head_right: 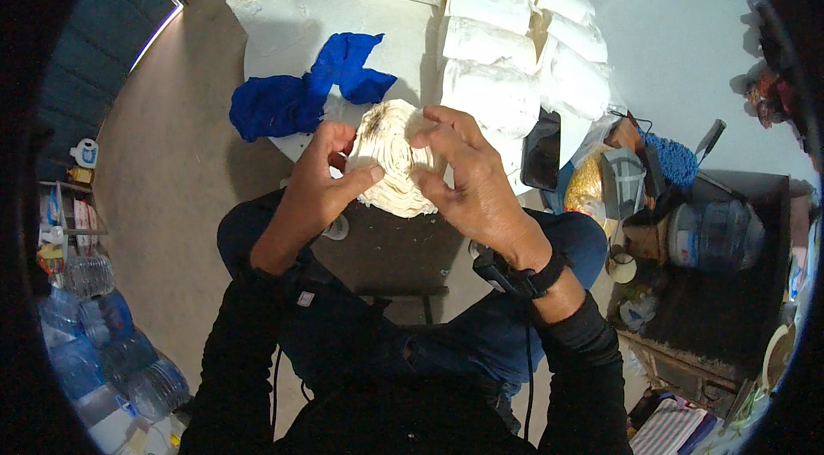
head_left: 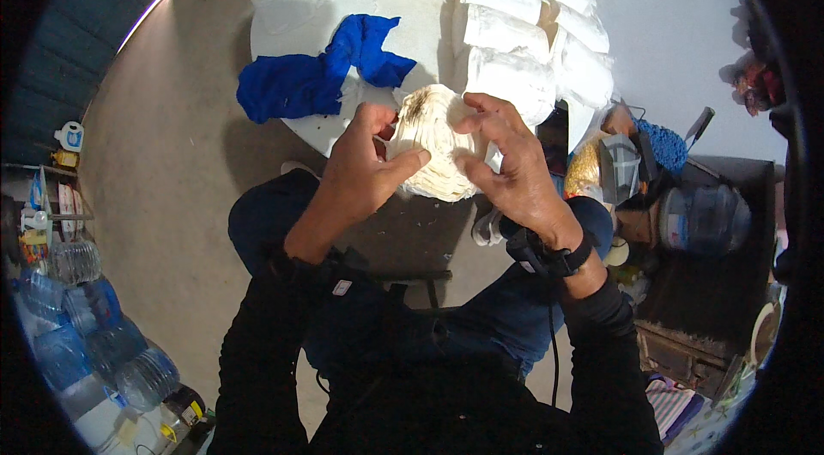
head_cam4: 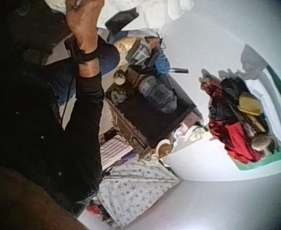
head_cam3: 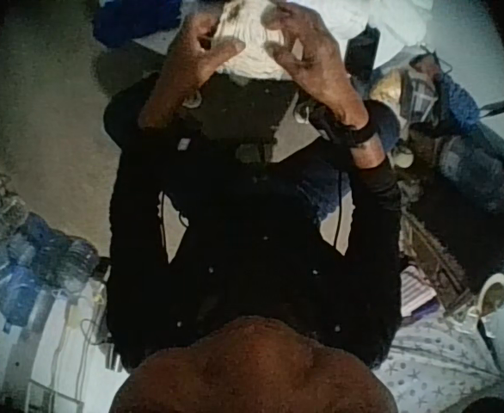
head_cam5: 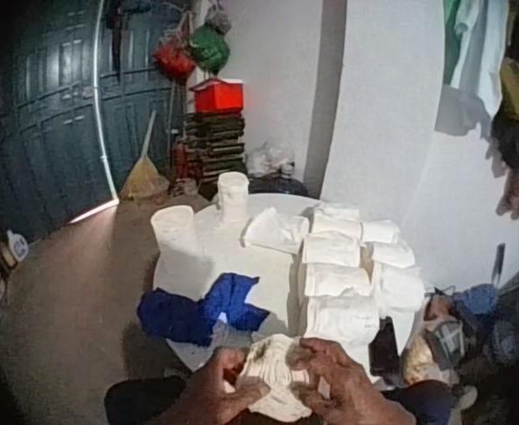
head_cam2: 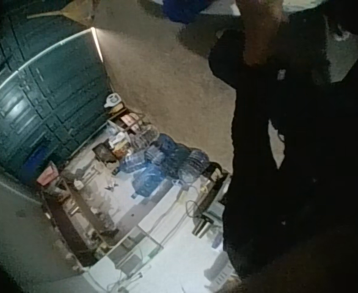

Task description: The person shapes a white dough-like material into a round, layered disc by hand. They repeatedly press, fold, and smooth the material, then place it on a table with other similar discs.

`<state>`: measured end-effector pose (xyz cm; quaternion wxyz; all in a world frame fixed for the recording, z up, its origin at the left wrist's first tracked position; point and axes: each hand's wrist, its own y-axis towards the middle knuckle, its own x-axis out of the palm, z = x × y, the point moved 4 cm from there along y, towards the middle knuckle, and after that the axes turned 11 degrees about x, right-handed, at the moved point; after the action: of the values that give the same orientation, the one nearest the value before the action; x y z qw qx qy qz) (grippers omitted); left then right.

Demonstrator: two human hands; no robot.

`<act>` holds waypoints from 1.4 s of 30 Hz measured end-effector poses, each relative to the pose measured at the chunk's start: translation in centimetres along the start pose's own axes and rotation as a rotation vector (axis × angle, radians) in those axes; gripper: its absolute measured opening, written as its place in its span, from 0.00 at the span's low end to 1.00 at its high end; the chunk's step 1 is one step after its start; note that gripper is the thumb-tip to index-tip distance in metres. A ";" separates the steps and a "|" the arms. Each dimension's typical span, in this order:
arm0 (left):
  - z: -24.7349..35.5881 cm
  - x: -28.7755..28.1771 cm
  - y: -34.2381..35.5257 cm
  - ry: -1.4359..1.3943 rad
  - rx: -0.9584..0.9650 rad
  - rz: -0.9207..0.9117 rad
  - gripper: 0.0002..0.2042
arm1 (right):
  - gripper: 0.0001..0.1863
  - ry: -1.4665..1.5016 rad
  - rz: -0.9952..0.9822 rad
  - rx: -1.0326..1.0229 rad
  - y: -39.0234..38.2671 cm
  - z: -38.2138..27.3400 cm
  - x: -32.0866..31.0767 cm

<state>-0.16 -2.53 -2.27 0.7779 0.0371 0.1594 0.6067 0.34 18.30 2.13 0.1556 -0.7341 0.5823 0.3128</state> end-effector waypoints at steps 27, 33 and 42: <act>-0.4 0.3 2.5 0.049 0.020 -0.002 0.25 | 0.19 0.077 0.094 0.114 -0.5 1.8 -0.7; 0.3 0.6 2.4 -0.187 -0.080 -0.027 0.26 | 0.25 0.102 0.003 0.193 -0.7 1.8 -0.7; 1.1 0.6 2.3 0.011 0.039 -0.190 0.34 | 0.27 0.050 0.025 0.048 -0.9 0.8 -0.9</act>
<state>-1.88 -1.19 -0.79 0.8302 0.0338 0.1780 0.5272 0.83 19.66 1.97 0.1545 -0.7306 0.6023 0.2822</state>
